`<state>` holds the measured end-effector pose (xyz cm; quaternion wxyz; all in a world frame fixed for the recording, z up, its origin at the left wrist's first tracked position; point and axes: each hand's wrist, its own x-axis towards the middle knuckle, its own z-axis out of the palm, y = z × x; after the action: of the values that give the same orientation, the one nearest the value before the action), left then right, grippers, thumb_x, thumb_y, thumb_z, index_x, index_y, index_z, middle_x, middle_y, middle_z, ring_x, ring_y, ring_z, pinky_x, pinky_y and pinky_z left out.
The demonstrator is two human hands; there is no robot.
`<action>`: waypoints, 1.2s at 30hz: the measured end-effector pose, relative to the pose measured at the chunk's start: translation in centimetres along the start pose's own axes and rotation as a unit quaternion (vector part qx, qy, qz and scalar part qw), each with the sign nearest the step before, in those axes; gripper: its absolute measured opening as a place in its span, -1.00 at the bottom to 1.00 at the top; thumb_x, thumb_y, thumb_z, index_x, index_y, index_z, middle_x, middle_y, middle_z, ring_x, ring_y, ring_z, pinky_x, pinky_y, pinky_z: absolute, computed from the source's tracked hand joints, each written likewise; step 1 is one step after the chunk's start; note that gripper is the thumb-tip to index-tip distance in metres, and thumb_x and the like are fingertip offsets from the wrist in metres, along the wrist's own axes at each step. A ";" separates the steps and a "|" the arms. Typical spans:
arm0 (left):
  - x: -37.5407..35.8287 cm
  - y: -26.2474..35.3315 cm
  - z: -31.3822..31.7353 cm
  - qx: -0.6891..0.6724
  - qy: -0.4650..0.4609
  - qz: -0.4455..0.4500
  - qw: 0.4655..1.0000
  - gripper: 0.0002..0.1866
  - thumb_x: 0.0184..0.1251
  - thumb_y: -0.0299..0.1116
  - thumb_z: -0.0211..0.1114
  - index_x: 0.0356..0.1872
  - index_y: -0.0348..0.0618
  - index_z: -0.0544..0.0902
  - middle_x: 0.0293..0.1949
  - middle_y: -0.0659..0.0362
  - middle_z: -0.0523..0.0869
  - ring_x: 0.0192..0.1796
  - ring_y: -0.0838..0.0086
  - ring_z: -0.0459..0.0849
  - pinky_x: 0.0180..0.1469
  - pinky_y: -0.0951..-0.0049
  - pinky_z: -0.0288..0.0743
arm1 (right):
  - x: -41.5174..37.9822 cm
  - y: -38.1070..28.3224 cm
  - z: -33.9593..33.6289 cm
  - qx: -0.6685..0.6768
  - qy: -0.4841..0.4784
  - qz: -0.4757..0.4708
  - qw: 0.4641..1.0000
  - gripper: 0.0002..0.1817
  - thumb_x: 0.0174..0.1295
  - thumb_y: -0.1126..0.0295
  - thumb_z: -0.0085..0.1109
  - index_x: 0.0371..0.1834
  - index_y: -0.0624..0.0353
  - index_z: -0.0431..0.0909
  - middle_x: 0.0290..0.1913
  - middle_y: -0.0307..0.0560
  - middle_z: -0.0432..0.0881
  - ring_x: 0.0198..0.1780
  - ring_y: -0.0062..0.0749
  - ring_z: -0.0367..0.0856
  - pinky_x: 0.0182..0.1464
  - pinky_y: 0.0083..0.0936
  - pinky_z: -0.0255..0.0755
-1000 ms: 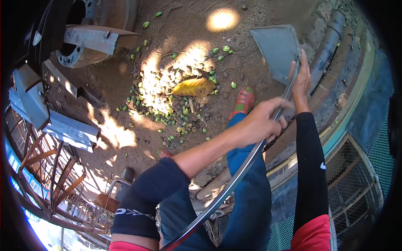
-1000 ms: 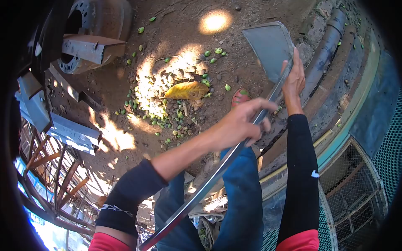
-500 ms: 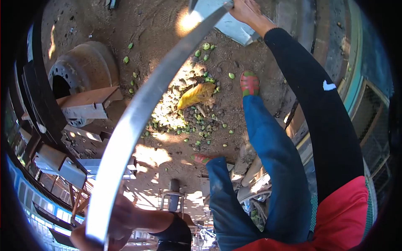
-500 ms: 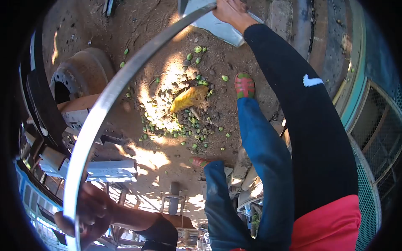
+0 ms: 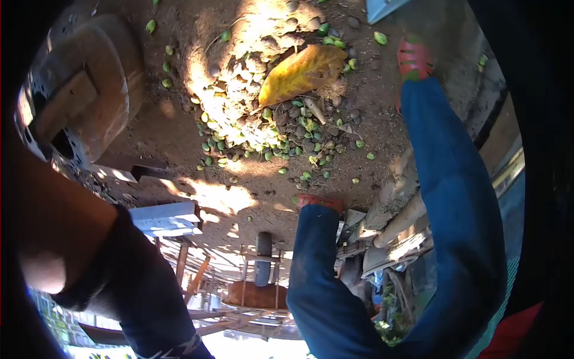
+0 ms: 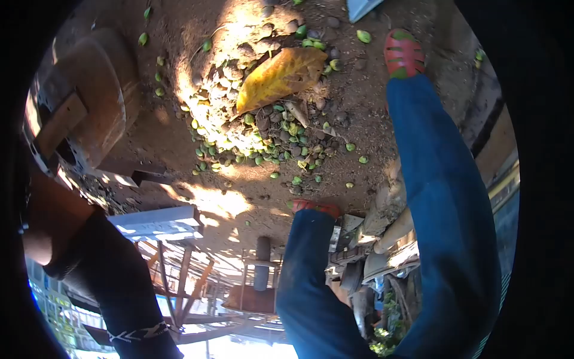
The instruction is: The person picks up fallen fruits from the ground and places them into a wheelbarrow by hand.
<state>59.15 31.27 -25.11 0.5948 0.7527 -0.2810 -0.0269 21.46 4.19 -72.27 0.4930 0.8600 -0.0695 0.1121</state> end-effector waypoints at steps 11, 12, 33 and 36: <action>-57.4 -24.6 -17.4 0.212 0.363 -0.413 0.808 -0.46 0.47 -0.17 0.17 0.36 -0.26 0.41 0.38 0.02 0.40 0.40 0.26 0.35 0.40 0.26 0.22 | 9.4 -0.2 -2.0 0.427 -0.355 0.058 0.830 -0.66 0.41 0.16 -0.02 0.16 -0.12 0.57 0.14 0.17 0.57 0.12 0.02 0.59 0.10 -0.18 0.52; -56.9 -26.1 -15.5 0.177 0.377 -0.426 0.803 -0.48 0.50 -0.13 0.12 0.33 -0.25 0.45 0.39 0.03 0.38 0.42 0.26 0.32 0.42 0.30 0.18 | 15.9 0.5 -0.9 0.490 -0.300 0.036 0.818 -0.65 0.40 0.16 0.01 0.18 -0.06 0.54 0.15 0.13 0.55 0.13 -0.06 0.56 0.11 -0.23 0.50; -31.9 -25.7 11.0 0.108 0.553 -0.151 0.812 -0.65 0.13 -0.48 0.29 -0.02 -0.29 0.61 -0.14 0.01 0.66 -0.12 0.29 0.64 -0.09 0.41 0.51 | 24.4 3.7 -13.9 0.819 -0.381 0.151 0.401 -0.68 0.44 0.20 0.06 0.14 0.09 0.38 -0.11 -0.17 0.57 -0.16 -0.49 0.59 -0.16 -0.51 0.52; -28.7 -23.5 13.9 0.156 0.503 -0.162 0.834 -0.59 0.07 -0.37 0.34 0.00 -0.24 0.62 0.03 -0.15 0.60 0.12 -0.04 0.53 0.21 0.09 0.34 | 23.7 3.1 -11.5 0.817 -0.366 0.151 0.419 -0.70 0.45 0.16 0.04 0.08 0.09 0.44 -0.18 -0.23 0.55 -0.21 -0.56 0.52 -0.18 -0.54 0.45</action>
<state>38.97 35.24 -59.02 0.5157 0.7801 0.1828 0.3035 42.18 12.31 -57.84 -0.5380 0.7941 -0.2475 -0.1368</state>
